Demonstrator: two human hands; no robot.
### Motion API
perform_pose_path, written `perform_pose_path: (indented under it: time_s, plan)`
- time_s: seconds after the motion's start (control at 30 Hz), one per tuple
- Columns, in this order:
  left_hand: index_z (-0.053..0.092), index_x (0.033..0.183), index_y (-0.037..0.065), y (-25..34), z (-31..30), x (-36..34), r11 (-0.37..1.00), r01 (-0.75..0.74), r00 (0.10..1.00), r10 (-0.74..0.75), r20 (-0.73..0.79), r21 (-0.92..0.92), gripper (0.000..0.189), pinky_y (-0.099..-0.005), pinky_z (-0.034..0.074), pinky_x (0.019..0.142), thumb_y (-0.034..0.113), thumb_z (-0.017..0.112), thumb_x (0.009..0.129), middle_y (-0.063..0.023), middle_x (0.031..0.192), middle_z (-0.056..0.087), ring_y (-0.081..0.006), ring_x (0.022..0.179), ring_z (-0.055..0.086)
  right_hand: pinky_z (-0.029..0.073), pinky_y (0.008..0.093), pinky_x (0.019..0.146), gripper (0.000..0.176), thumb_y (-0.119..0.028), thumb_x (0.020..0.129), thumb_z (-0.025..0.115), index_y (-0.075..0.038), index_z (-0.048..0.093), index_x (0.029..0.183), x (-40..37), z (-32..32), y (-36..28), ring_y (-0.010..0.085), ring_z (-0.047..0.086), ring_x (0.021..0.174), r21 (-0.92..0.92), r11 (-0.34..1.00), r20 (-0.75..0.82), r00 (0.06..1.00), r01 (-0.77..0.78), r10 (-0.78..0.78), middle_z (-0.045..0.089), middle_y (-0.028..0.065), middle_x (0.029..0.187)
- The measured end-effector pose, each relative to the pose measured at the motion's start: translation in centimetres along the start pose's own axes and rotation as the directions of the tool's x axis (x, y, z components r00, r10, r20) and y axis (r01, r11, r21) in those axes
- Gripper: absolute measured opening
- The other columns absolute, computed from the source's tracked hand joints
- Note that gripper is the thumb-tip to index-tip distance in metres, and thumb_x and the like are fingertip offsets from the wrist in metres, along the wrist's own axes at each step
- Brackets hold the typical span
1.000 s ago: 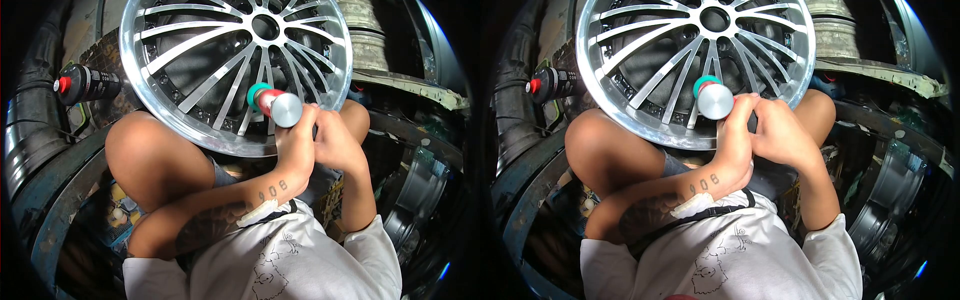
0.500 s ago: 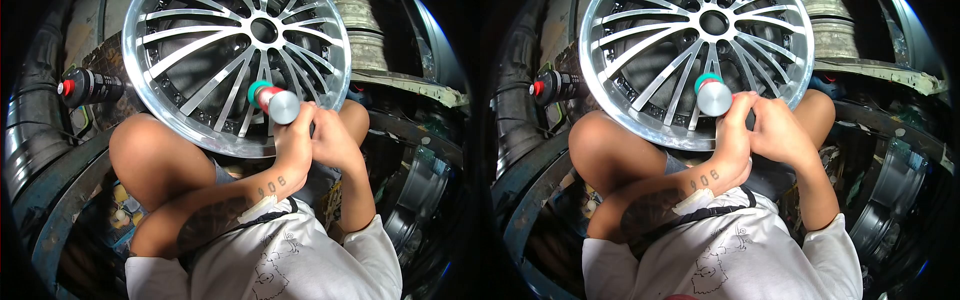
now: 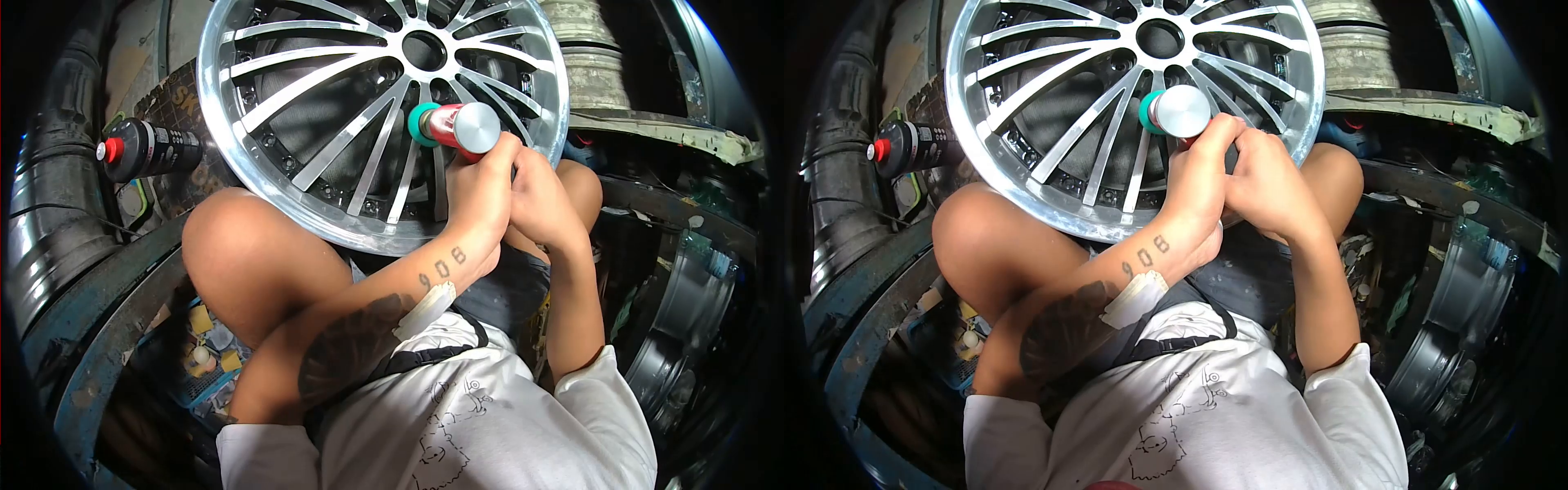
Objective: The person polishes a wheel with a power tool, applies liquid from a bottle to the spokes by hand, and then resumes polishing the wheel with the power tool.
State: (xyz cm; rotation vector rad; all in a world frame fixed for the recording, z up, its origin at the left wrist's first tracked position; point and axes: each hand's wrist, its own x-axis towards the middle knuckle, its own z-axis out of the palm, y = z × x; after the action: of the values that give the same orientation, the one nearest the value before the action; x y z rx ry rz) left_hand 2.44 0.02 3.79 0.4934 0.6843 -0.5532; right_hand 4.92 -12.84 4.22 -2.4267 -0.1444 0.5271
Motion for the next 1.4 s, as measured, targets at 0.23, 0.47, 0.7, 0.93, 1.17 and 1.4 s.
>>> perform_pose_path:
  time_s: [0.23, 0.47, 0.7, 0.93, 1.17, 1.4]
  plan:
    - [0.065, 0.116, 0.001, -0.9, -0.2, 0.2, 0.997, -0.058, 0.997, 0.06, -0.04, 0.041, 0.033, -0.03, 0.051, 0.083, 0.029, 0.064, 0.1, -0.0058, 0.105, 0.064, -0.0154, 0.09, 0.06, 0.049, 0.0389, 0.058, 0.037, -0.022, 0.076, 0.081, 0.005, 0.068, 0.096, -1.4, -0.2, -0.7, 0.0263, 0.065, 0.061, -0.07, 0.997, 0.095, 0.995, 0.041, -0.034, 0.066, 0.0224, 0.072]
    - [0.066, 0.113, 0.002, -3.3, -0.3, -2.4, 0.993, -0.117, 0.991, 0.115, -0.061, -0.021, 0.03, -0.0313, 0.049, 0.086, 0.028, 0.063, 0.099, -0.0047, 0.105, 0.065, -0.0153, 0.092, 0.061, 0.05, 0.0401, 0.061, 0.044, -0.021, 0.078, 0.08, -0.005, 0.072, 0.118, -4.0, -0.2, -2.0, 0.0373, 0.067, 0.066, -0.05, 0.991, 0.147, 0.983, 0.121, -0.113, 0.068, 0.023, 0.077]
    - [0.067, 0.11, 0.003, -4.3, -1.0, -2.8, 0.984, -0.179, 0.98, 0.177, -0.088, -0.006, 0.028, -0.0326, 0.048, 0.09, 0.027, 0.062, 0.097, -0.0036, 0.104, 0.065, -0.0152, 0.095, 0.061, 0.051, 0.0453, 0.063, 0.041, -0.02, 0.079, 0.079, -0.004, 0.072, 0.115, -3.6, -0.3, -2.6, 0.0422, 0.068, 0.072, -0.039, 0.997, 0.187, 0.981, 0.065, -0.056, 0.067, 0.025, 0.079]
    - [0.068, 0.108, 0.009, 0.9, 1.3, -1.6, 0.998, 0.053, 0.988, -0.057, -0.141, -0.038, 0.03, -0.0288, 0.045, 0.081, 0.035, 0.068, 0.093, -0.0007, 0.101, 0.064, -0.0114, 0.09, 0.06, 0.05, 0.0441, 0.06, 0.035, -0.02, 0.078, 0.078, 0.005, 0.066, 0.099, -1.6, 0.0, -1.2, 0.0386, 0.067, 0.067, -0.056, 0.997, 0.074, 0.996, 0.05, -0.045, 0.065, 0.0249, 0.074]
    - [0.068, 0.107, 0.01, 0.4, 0.4, 1.1, 0.999, 0.006, 0.999, -0.007, 0.032, 0.033, 0.033, -0.0335, 0.051, 0.077, 0.038, 0.07, 0.089, -0.0049, 0.101, 0.064, -0.015, 0.091, 0.064, 0.048, 0.0398, 0.056, 0.037, -0.02, 0.077, 0.076, 0.01, 0.065, 0.096, 0.1, 0.1, 0.1, 0.0236, 0.061, 0.058, 0.027, 0.999, -0.023, 0.999, -0.026, 0.027, 0.064, 0.0192, 0.067]
    - [0.067, 0.11, 0.01, -0.8, 0.1, -1.5, 1.0, 0.02, 0.999, -0.02, -0.034, -0.007, 0.033, -0.0317, 0.048, 0.081, 0.037, 0.069, 0.091, -0.0029, 0.103, 0.063, -0.0134, 0.095, 0.062, 0.049, 0.0417, 0.057, 0.037, -0.021, 0.079, 0.077, 0.007, 0.066, 0.1, -1.5, 0.1, -0.8, 0.0251, 0.064, 0.059, 0.046, 0.999, 0.107, 0.994, -0.007, 0.002, 0.063, 0.0217, 0.067]
